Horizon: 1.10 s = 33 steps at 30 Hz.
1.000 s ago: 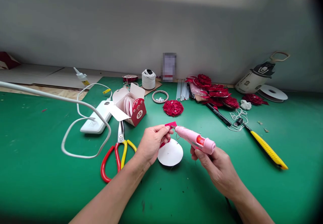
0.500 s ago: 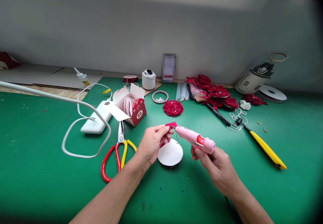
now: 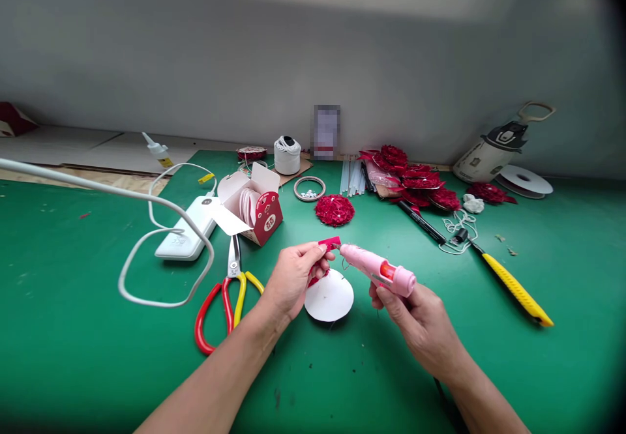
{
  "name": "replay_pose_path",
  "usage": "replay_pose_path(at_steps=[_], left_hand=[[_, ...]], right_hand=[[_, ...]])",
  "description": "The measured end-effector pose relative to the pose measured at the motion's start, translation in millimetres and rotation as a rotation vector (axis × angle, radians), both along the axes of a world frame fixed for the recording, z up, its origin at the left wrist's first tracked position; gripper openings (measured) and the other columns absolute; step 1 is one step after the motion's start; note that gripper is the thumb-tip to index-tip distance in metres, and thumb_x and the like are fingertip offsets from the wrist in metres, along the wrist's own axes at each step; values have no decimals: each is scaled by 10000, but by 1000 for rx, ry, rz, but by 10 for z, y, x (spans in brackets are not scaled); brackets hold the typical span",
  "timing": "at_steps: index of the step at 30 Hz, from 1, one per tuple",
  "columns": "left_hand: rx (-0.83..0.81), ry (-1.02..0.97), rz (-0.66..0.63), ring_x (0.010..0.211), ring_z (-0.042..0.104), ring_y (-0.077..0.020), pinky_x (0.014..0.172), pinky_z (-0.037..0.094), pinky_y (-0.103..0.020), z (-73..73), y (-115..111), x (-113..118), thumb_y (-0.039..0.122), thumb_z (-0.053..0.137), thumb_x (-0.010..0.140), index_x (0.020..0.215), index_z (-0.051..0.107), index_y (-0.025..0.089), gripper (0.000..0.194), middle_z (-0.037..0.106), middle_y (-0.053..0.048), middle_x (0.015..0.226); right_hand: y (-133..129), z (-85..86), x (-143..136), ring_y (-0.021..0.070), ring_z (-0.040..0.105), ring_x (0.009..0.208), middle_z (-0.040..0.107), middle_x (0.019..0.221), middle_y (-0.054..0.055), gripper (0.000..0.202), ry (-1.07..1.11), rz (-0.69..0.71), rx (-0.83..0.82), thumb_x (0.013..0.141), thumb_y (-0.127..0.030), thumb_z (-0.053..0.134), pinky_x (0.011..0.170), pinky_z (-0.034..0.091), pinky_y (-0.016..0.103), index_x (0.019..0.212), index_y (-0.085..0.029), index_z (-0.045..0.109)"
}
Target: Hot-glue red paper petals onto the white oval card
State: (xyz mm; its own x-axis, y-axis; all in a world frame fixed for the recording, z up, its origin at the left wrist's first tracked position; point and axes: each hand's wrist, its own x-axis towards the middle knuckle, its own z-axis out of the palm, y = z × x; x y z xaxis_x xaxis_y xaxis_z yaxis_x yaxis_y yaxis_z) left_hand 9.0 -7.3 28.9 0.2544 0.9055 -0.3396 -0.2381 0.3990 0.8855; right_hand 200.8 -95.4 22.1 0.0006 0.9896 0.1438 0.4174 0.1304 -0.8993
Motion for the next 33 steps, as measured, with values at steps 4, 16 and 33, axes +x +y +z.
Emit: replay_pose_path(at_steps=[4, 16, 33], left_hand=[[0, -9, -3, 522, 441, -69, 542, 353, -208, -6, -4, -7, 340, 684, 752, 698, 685, 98, 248, 558, -12, 594], [-101, -201, -73, 597, 518, -79, 537, 411, -181, 102, 16, -145, 238, 709, 770, 752, 706, 89, 150, 651, -72, 767], [44, -29, -48, 564, 490, -69, 494, 348, -179, -37, 127, -182, 284, 676, 797, 739, 681, 88, 204, 629, -59, 729]], right_hand=[[5, 0, -8, 202, 633, 656, 677, 742, 61, 262, -6, -23, 23, 950, -395, 530, 549, 502, 294, 918, -176, 670], [189, -188, 220, 224, 647, 713, 711, 864, 91, 341, -87, -224, -18, 935, -468, 524, 628, 525, 340, 989, -161, 662], [287, -179, 286, 153, 500, 577, 643, 717, 35, 408, -21, -54, -175, 885, -490, 574, 477, 400, 265, 1110, -177, 708]])
